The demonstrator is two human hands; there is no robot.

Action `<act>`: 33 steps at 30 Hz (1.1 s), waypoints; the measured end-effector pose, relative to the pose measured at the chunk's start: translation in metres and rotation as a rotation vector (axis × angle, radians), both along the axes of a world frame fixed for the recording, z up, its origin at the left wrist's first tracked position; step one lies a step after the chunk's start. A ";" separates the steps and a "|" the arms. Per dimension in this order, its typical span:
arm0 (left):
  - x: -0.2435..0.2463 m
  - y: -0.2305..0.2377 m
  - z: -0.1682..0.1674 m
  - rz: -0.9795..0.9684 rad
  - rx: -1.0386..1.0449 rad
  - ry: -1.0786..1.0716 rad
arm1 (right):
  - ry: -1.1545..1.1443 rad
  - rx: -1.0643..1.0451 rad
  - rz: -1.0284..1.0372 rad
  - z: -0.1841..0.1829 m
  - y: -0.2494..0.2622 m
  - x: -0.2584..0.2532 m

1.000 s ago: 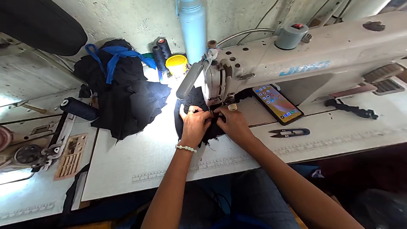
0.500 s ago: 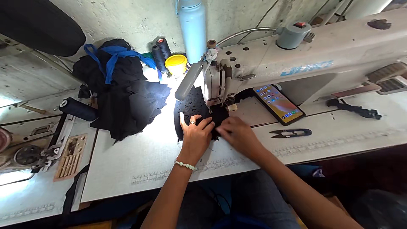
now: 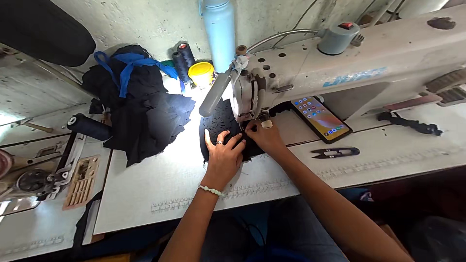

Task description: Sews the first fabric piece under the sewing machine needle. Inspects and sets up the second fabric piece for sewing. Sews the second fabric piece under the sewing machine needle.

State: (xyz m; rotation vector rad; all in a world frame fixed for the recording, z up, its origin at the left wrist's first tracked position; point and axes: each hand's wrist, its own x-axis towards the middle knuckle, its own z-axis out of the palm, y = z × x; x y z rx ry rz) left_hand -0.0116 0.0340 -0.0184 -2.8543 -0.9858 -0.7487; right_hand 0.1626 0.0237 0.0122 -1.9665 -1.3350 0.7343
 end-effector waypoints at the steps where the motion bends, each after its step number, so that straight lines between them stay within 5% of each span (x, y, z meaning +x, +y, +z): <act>1: -0.001 0.001 0.000 -0.009 0.002 0.000 | 0.007 -0.009 -0.008 0.000 0.001 0.001; 13: -0.003 0.016 -0.003 -0.028 -0.044 0.023 | -0.034 0.150 0.046 0.005 -0.004 0.007; 16: -0.004 0.022 -0.003 -0.039 -0.054 0.011 | -0.225 0.464 0.050 -0.002 -0.031 0.044; 19: -0.004 0.023 -0.004 -0.041 -0.055 -0.006 | -0.469 0.526 -0.095 -0.014 -0.076 0.115; 23: 0.003 0.014 0.002 0.029 -0.074 -0.029 | -0.648 0.414 -0.095 -0.027 -0.103 0.171; 28: 0.022 -0.003 0.003 0.221 -0.098 -0.077 | -0.700 0.343 -0.163 -0.028 -0.090 0.159; 33: 0.021 -0.001 0.001 0.213 -0.094 -0.102 | -0.579 0.295 -0.326 -0.030 -0.107 0.146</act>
